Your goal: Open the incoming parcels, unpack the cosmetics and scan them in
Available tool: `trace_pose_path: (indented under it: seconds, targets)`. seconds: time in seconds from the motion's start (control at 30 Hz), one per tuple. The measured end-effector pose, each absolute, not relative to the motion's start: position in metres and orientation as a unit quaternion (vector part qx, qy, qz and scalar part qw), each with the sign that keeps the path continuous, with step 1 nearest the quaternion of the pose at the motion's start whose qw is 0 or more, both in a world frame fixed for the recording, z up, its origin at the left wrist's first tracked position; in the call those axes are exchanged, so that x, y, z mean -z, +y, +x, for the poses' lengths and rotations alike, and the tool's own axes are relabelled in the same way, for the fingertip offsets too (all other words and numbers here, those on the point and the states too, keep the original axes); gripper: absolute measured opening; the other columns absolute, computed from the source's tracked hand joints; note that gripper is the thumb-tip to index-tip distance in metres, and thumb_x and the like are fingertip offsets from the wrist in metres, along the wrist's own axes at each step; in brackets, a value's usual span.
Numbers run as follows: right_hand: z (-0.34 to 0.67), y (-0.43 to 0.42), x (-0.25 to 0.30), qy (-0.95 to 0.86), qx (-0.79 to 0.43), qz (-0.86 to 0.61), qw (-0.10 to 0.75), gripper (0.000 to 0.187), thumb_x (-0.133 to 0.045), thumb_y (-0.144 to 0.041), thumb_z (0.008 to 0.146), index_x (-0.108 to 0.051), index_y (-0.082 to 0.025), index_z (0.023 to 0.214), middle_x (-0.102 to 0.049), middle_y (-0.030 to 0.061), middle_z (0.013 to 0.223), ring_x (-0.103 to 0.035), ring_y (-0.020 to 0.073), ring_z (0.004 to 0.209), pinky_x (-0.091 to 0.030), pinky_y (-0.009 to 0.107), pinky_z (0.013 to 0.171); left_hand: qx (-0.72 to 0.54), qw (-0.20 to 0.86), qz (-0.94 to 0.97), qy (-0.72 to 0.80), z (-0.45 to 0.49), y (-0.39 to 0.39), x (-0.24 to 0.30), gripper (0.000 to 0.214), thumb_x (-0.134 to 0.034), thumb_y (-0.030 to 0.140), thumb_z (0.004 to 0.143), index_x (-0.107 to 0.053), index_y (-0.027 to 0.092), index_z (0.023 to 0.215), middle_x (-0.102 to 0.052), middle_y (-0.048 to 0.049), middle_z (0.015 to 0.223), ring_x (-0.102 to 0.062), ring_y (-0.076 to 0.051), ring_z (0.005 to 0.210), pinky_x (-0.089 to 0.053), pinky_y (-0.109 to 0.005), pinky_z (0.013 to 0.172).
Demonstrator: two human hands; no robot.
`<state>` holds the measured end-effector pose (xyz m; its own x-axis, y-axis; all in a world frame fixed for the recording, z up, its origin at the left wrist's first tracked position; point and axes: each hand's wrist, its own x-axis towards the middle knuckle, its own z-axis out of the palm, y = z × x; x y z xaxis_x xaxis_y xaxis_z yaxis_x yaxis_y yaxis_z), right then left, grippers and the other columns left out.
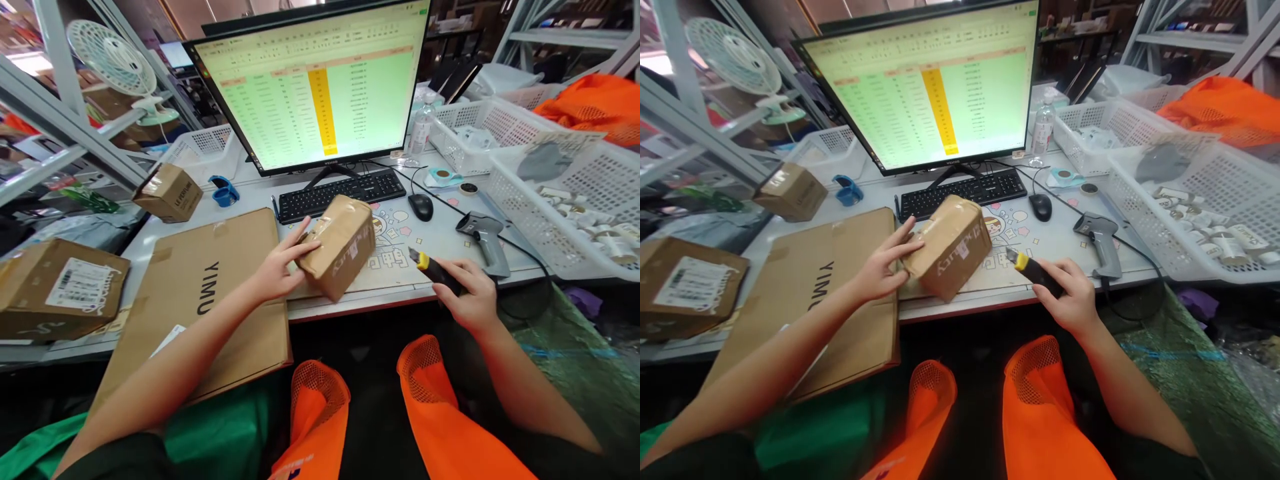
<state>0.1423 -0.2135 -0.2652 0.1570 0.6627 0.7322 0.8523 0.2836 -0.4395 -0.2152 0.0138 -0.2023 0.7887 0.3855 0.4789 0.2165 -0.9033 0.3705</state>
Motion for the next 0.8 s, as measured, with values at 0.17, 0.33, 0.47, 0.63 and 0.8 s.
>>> trace_pose_path:
  seconds: [0.17, 0.33, 0.47, 0.63, 0.8]
  targets:
    - [0.151, -0.208, 0.274, -0.605, 0.101, -0.626, 0.482, 0.037, -0.074, -0.037, 0.096, -0.08, -0.023, 0.13, -0.073, 0.0065, 0.098, -0.071, 0.0233, 0.085, -0.06, 0.036, 0.074, -0.309, 0.179, 0.891, 0.281, -0.222, 0.001, 0.188, 0.041, -0.046, 0.03, 0.098, -0.072, 0.02, 0.127, -0.07, -0.0139, 0.147, -0.065, -0.03, 0.141, -0.049, -0.056, 0.124]
    - [0.153, -0.194, 0.274, -0.595, 0.077, -0.625, 0.499, 0.037, -0.075, -0.038, 0.096, -0.081, -0.021, 0.129, -0.073, 0.0069, 0.099, -0.071, 0.0233, 0.087, -0.059, 0.036, 0.076, -0.203, 0.173, 0.902, 0.34, -0.198, -0.034, 0.171, 0.074, -0.075, 0.065, 0.081, -0.064, 0.018, 0.137, -0.058, -0.019, 0.16, -0.058, -0.043, 0.147, -0.05, -0.061, 0.122]
    - [0.16, -0.191, 0.272, -0.591, 0.082, -0.619, 0.511, 0.037, -0.075, -0.035, 0.096, -0.08, -0.021, 0.129, -0.074, 0.0068, 0.1, -0.071, 0.0236, 0.089, -0.06, 0.037, 0.079, -0.106, 0.12, 0.945, 0.287, -0.194, -0.012, 0.142, 0.064, -0.07, 0.043, 0.081, -0.065, 0.015, 0.139, -0.052, -0.0187, 0.166, -0.05, -0.04, 0.154, -0.045, -0.057, 0.128]
    - [0.154, -0.204, 0.273, -0.628, 0.069, -0.585, 0.509, 0.037, -0.074, -0.031, 0.096, -0.078, -0.025, 0.133, -0.073, 0.0062, 0.1, -0.071, 0.0225, 0.085, -0.061, 0.036, 0.075, -0.043, 0.009, 0.968, 0.248, -0.188, 0.028, 0.126, 0.069, -0.06, 0.021, 0.082, -0.063, 0.019, 0.15, -0.039, -0.0168, 0.174, -0.03, -0.045, 0.165, -0.034, -0.068, 0.131]
    - [0.131, -0.231, 0.272, -0.704, 0.05, -0.526, 0.474, 0.051, -0.077, -0.03, 0.094, -0.071, -0.026, 0.145, -0.071, 0.008, 0.102, -0.071, 0.0223, 0.086, -0.063, 0.035, 0.074, -0.08, 0.014, 0.983, 0.166, -0.178, -0.019, 0.144, 0.072, -0.044, 0.014, 0.096, -0.039, 0.019, 0.168, -0.036, -0.0167, 0.176, -0.022, -0.04, 0.168, -0.028, -0.072, 0.132]
